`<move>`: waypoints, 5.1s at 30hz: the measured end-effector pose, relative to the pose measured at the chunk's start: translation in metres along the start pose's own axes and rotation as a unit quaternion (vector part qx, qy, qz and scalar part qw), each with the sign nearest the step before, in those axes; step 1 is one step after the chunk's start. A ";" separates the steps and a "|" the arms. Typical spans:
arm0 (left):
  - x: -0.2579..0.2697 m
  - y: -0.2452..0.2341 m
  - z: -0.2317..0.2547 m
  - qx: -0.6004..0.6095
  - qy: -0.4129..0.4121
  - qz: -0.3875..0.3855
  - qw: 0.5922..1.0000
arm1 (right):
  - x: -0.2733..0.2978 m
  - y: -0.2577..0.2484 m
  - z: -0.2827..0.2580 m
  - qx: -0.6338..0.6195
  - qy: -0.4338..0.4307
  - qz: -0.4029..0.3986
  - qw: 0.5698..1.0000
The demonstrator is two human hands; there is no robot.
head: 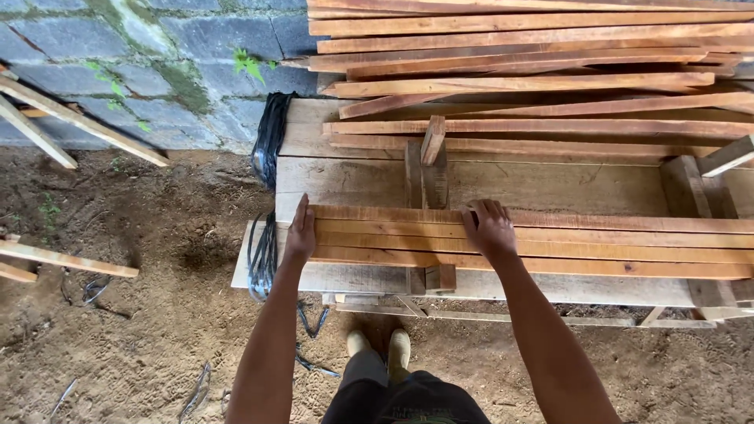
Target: Bundling multiple thin wood planks together using ties.
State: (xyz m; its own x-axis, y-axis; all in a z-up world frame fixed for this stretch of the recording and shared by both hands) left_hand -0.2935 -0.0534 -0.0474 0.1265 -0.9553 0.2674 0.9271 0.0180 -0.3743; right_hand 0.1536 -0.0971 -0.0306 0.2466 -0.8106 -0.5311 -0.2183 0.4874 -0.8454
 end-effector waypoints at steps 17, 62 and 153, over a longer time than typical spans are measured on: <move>-0.029 -0.036 -0.048 0.339 -0.071 -0.077 0.935 | -0.095 -0.018 -0.139 -0.196 -0.021 -0.406 0.892; -0.012 -0.189 -0.111 -0.077 -0.076 0.088 0.990 | -0.068 0.016 -0.243 -0.015 0.016 -0.108 0.994; 0.087 0.056 0.169 0.060 0.104 -0.287 0.950 | -0.163 -0.050 -0.080 -0.650 0.113 -0.070 0.749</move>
State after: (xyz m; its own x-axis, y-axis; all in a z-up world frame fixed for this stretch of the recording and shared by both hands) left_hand -0.1710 -0.0854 0.1050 -0.4733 -0.8553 0.2107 0.8575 -0.5021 -0.1120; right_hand 0.0489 -0.0154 0.1033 0.2192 -0.9298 -0.2957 -0.9754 -0.2156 -0.0451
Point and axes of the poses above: each hand's wrist, its own x-axis away from the middle knuckle, its own y-axis out of the palm, z = x × y, the point moved 1 cm from there along -x, towards the middle knuckle, and after that the axes turned 12 degrees about -y, right-handed, at the moved point
